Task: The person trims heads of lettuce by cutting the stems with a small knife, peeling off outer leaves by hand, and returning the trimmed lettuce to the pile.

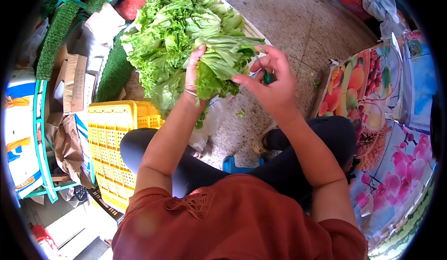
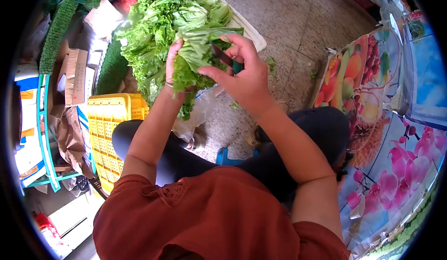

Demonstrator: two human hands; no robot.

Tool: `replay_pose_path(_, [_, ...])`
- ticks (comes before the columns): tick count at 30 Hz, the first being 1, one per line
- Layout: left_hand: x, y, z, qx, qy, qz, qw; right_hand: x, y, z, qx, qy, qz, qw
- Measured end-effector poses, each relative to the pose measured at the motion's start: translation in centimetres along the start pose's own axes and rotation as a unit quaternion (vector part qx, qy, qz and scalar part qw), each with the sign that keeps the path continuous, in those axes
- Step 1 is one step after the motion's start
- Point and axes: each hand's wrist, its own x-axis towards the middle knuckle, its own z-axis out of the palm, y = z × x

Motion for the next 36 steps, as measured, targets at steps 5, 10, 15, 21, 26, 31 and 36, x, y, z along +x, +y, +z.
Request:
replay_pose_path(5, [-0.9, -0.3, 1.1, 0.073, 0.066, -0.030, 0.995, 0.3, 1.2, -0.3, -0.143, -0.037, -0.045, 0.988])
replay_pose_path(10, [0.2, 0.0, -0.3, 0.010, 0.123, 0.036, 0.992, 0.6, -0.6, -1.1, -0.162, -0.098, 0.058, 0.980])
replay_pose_path(15, [-0.4, 2.9, 0.0, 0.120, 0.131, 0.080, 0.981, 3.2, 1.1, -4.2, -0.118, 0.101, 0.119, 0.981])
replay_pose_path(21, [3.5, 5.3, 3.6, 0.557, 0.130, 0.194, 0.797, 4.9, -0.3, -6.2, -0.039, 0.166, 0.104, 0.980])
replay_pose_path(26, [10.9, -2.0, 7.6, 0.927, 0.112, -0.001, 0.358, 5.5, 2.8, -6.5, -0.032, 0.137, 0.141, 0.980])
replay_pose_path(31, [12.7, -10.1, 2.4, 0.949, 0.157, 0.024, 0.274, 5.6, 13.8, -7.9, -0.143, 0.149, 0.221, 0.953])
replay_pose_path(36, [9.6, -5.9, 3.5, 0.864, 0.068, 0.062, 0.496, 5.7, 10.2, -6.6, -0.016, 0.131, 0.335, 0.933])
